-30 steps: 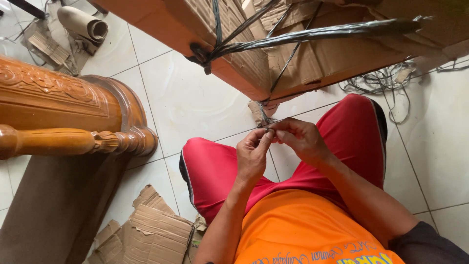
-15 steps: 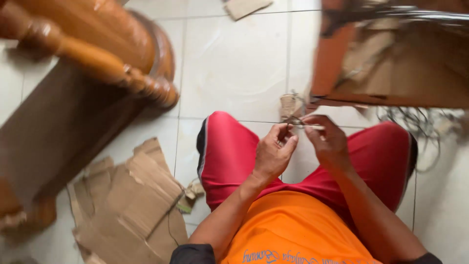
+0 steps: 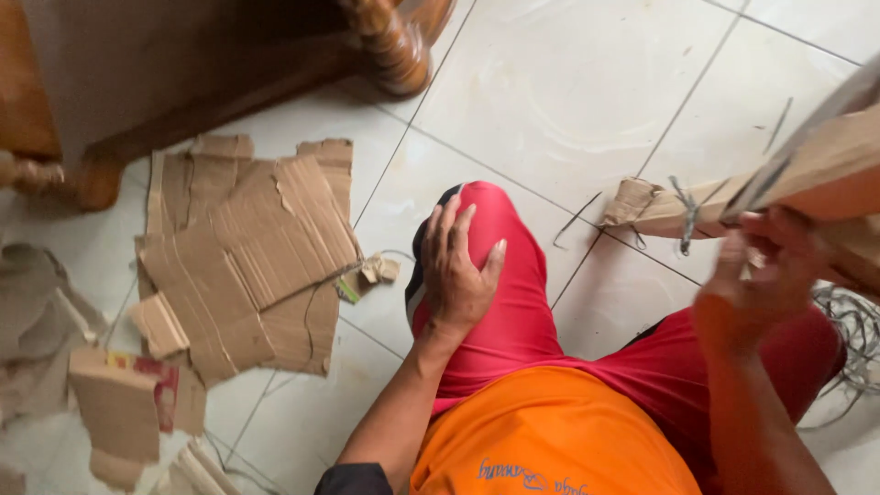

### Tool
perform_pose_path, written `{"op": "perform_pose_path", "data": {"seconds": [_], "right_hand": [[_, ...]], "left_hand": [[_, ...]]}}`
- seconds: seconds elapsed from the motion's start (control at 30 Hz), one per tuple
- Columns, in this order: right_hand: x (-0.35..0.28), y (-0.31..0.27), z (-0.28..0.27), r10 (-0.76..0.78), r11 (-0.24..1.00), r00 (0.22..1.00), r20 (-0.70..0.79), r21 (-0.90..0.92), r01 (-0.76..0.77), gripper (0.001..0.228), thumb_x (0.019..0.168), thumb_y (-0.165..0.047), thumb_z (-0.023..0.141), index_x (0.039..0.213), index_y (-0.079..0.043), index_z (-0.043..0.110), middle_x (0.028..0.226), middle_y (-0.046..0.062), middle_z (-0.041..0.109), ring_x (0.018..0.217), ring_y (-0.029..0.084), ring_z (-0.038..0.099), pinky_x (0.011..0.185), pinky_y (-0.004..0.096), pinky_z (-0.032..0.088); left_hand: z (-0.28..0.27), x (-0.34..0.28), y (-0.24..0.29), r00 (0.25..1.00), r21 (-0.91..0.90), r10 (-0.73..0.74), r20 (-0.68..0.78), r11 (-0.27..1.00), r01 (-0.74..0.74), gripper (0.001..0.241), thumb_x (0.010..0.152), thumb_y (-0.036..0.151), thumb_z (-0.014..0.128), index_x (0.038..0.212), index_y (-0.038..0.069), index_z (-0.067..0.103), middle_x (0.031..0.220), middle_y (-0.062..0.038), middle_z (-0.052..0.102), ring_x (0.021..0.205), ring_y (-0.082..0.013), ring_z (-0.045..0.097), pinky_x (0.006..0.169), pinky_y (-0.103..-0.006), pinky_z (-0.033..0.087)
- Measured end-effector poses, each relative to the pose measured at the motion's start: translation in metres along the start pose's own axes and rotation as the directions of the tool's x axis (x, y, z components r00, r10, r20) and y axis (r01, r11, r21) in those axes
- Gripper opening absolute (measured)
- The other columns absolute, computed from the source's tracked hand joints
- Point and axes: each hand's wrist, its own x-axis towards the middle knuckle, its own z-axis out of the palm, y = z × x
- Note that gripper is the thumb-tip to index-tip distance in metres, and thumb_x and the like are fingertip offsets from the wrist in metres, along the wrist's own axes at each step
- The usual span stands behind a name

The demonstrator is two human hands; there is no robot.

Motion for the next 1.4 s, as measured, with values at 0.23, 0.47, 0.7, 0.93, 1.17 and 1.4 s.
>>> {"op": "perform_pose_path", "data": {"seconds": [0.23, 0.47, 0.7, 0.93, 1.17, 1.4], "right_hand": [[0.005, -0.004, -0.006, -0.016, 0.999, 0.995, 0.093, -0.045, 0.021, 0.033, 0.105, 0.02, 0.058, 0.136, 0.019, 0.051, 0.123, 0.032, 0.058, 0.107, 0.041, 0.061, 0.097, 0.047, 0.052], [0.003, 0.011, -0.007, -0.038, 0.997, 0.992, 0.117, -0.066, 0.046, 0.022, 0.113, 0.019, 0.052, 0.135, 0.022, 0.051, 0.12, 0.035, 0.058, 0.104, 0.041, 0.06, 0.092, 0.047, 0.048], [0.004, 0.006, -0.008, -0.045, 0.996, 0.986, 0.161, -0.068, 0.056, 0.015, 0.119, 0.021, 0.049, 0.133, 0.02, 0.049, 0.125, 0.037, 0.057, 0.113, 0.046, 0.062, 0.1, 0.051, 0.05], [0.001, 0.014, -0.005, 0.021, 0.998, 0.997, 0.073, -0.063, -0.016, 0.018, 0.109, 0.017, 0.053, 0.127, 0.017, 0.057, 0.13, 0.032, 0.06, 0.115, 0.042, 0.063, 0.101, 0.048, 0.051], [-0.004, 0.001, 0.003, 0.12, 0.986, 0.991, -0.06, -0.11, -0.126, 0.029, 0.107, 0.011, 0.062, 0.136, 0.013, 0.062, 0.121, 0.023, 0.067, 0.105, 0.034, 0.065, 0.105, 0.044, 0.05], [0.015, -0.038, -0.014, 0.564, 0.809, 0.824, 0.056, 0.161, -0.565, 0.034, 0.1, 0.0, 0.056, 0.134, -0.003, 0.058, 0.131, 0.01, 0.063, 0.109, 0.019, 0.06, 0.094, 0.031, 0.048]], "left_hand": [[-0.002, 0.002, -0.01, 0.982, -0.295, -0.185, 0.039, 0.937, 0.188, 0.053, 0.099, 0.035, 0.059, 0.141, 0.004, 0.053, 0.149, -0.022, 0.052, 0.138, -0.0368, 0.052, 0.113, -0.0473, 0.046], [0.017, 0.008, -0.027, 0.962, -0.44, -0.264, 0.071, 0.857, 0.268, 0.049, 0.099, 0.036, 0.058, 0.134, 0.002, 0.059, 0.14, -0.018, 0.059, 0.131, -0.032, 0.059, 0.112, -0.0414, 0.049], [0.031, 0.01, -0.043, 0.965, -0.397, -0.263, 0.009, 0.885, 0.245, 0.039, 0.1, 0.029, 0.058, 0.128, 0.002, 0.063, 0.131, -0.016, 0.065, 0.12, -0.0308, 0.065, 0.104, -0.0403, 0.054], [0.037, 0.016, -0.011, 1.0, -0.016, 0.003, 0.021, 1.0, -0.003, 0.071, 0.089, 0.042, 0.067, 0.149, 0.008, 0.048, 0.156, -0.028, 0.041, 0.139, -0.0477, 0.046, 0.115, -0.0578, 0.039], [0.04, 0.048, 0.019, 0.973, 0.132, -0.042, 0.227, 0.991, 0.012, 0.064, 0.078, 0.042, 0.077, 0.137, 0.021, 0.062, 0.155, -0.011, 0.047, 0.143, -0.0431, 0.036, 0.106, -0.0697, 0.031], [-0.048, 0.041, 0.072, 0.897, -0.01, -0.043, 0.439, 0.999, 0.053, 0.046, 0.086, 0.032, 0.072, 0.127, 0.011, 0.065, 0.137, -0.01, 0.059, 0.131, -0.0383, 0.046, 0.099, -0.0545, 0.044]]}}
